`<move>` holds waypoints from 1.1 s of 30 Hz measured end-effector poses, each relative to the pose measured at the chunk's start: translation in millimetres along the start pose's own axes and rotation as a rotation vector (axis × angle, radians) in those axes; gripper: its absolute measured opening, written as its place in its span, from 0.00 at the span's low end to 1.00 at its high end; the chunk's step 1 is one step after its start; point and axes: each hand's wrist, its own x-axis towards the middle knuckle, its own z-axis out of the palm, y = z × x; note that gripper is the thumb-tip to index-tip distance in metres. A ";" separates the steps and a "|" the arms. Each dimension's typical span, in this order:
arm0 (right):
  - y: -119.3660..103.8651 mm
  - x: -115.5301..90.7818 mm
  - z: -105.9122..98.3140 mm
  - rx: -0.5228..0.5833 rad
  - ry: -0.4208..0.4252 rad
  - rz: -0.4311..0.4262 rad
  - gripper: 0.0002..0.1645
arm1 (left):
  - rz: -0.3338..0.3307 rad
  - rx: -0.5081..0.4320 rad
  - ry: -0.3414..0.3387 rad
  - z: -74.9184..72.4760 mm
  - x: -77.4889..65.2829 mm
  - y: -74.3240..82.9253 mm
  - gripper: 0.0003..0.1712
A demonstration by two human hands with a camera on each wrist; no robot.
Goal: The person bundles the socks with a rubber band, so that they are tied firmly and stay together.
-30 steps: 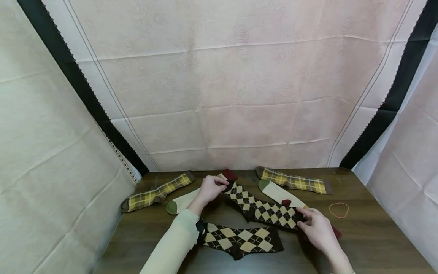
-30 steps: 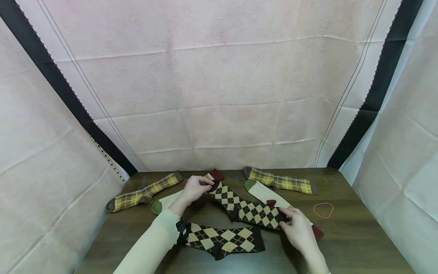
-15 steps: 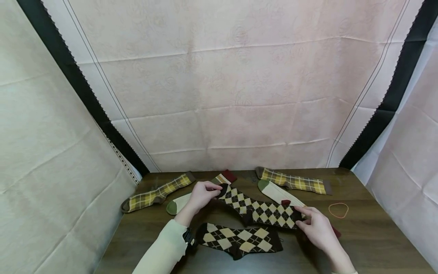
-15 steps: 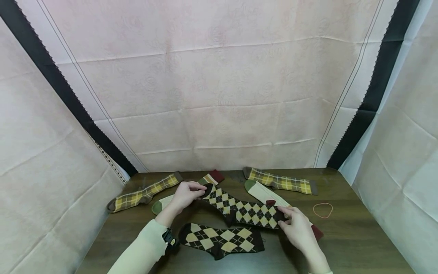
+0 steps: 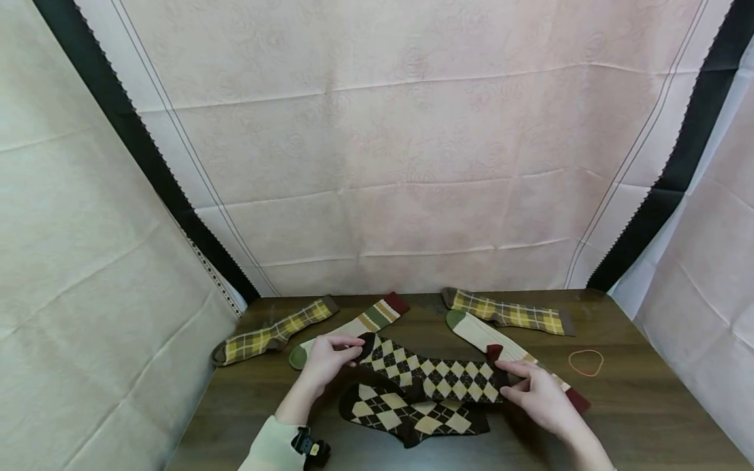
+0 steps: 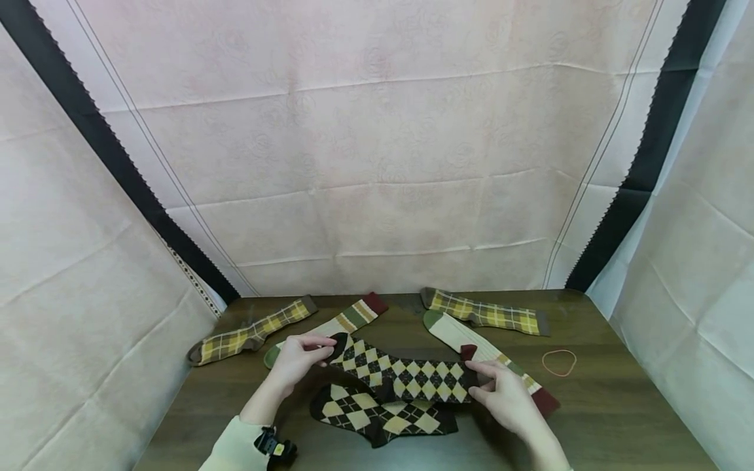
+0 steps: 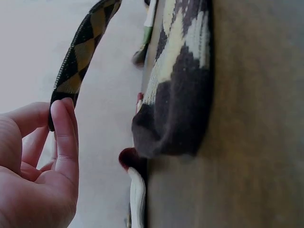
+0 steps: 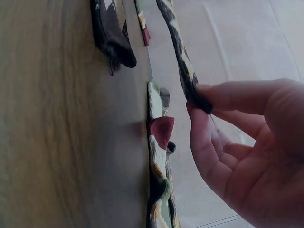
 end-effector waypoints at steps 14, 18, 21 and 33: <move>2.6 -1.6 6.4 0.097 -0.157 -0.128 0.31 | -0.015 -0.069 0.017 -19.8 -39.4 -4.7 0.11; 2.2 -0.6 7.2 0.103 -0.186 -0.126 0.32 | -0.022 -0.079 0.014 -22.9 -44.0 -3.9 0.11; 1.3 0.2 7.1 0.118 -0.210 -0.125 0.32 | -0.025 -0.079 0.011 -24.8 -46.9 -4.0 0.11; -5.7 -0.4 7.6 0.120 -0.276 -0.169 0.29 | -0.048 -0.036 -0.027 -34.0 -55.2 -6.0 0.11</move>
